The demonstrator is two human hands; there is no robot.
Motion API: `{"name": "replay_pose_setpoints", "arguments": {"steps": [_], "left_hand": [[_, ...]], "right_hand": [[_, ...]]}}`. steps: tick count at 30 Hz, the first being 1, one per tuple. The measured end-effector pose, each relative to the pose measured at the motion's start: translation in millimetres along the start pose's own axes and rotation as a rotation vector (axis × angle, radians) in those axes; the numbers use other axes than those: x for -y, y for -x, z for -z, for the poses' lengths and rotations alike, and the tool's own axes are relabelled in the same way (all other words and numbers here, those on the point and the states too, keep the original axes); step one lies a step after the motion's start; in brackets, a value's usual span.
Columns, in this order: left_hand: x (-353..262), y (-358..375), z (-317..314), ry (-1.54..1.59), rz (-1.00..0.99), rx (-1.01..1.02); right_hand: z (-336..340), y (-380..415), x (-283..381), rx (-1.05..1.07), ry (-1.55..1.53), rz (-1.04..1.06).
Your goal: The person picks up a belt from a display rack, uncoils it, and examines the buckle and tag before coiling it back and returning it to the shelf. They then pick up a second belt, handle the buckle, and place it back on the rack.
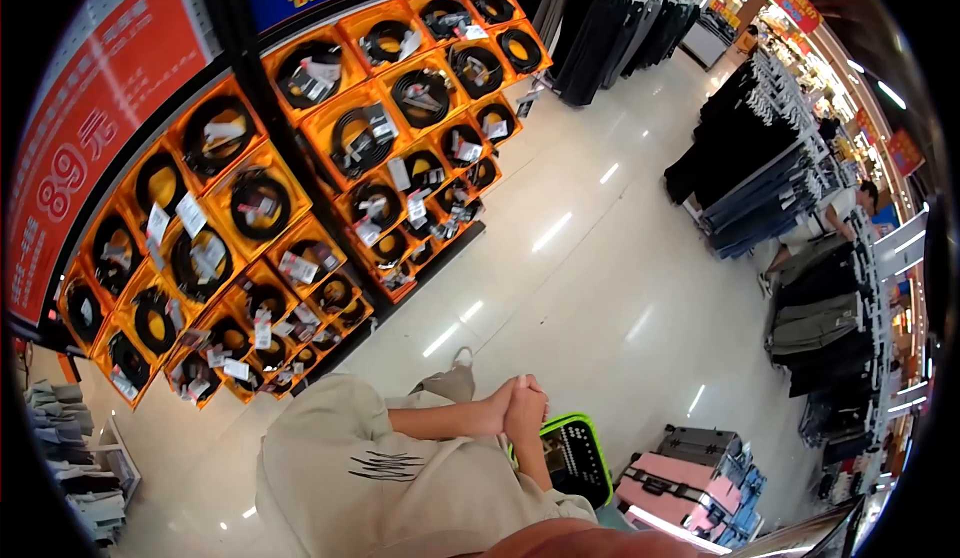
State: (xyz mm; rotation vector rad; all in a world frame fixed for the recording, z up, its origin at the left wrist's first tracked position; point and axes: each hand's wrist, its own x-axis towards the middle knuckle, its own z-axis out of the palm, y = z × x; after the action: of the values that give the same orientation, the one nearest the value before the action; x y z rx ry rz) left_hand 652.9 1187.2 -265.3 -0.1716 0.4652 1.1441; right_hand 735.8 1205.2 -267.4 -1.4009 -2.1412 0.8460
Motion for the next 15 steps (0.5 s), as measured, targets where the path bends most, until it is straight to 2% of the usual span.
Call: {"name": "replay_pose_setpoints", "arguments": {"steps": [3, 9, 12, 13, 15], "left_hand": [[-22.8, -57.6, -29.8, 0.009, 0.014, -0.024], [-71.1, -122.2, -59.0, 0.029, -0.024, -0.066], [-93.9, -146.2, -64.5, 0.048, -0.062, -0.072], [-101.9, -152.4, -66.3, 0.056, -0.082, -0.075], [-118.0, -166.7, -68.8, 0.078, -0.12, -0.07]], "right_hand": [[30.3, -61.2, -20.6, 0.016, 0.015, -0.037], [41.5, -150.3, -25.8, 0.031, -0.117, 0.121], [33.5, -184.3, -29.8, 0.197, -0.104, -0.119], [27.2, -197.4, -30.3, 0.096, -0.182, 0.07], [24.9, -224.3, -38.7, 0.157, -0.199, 0.207]]}}
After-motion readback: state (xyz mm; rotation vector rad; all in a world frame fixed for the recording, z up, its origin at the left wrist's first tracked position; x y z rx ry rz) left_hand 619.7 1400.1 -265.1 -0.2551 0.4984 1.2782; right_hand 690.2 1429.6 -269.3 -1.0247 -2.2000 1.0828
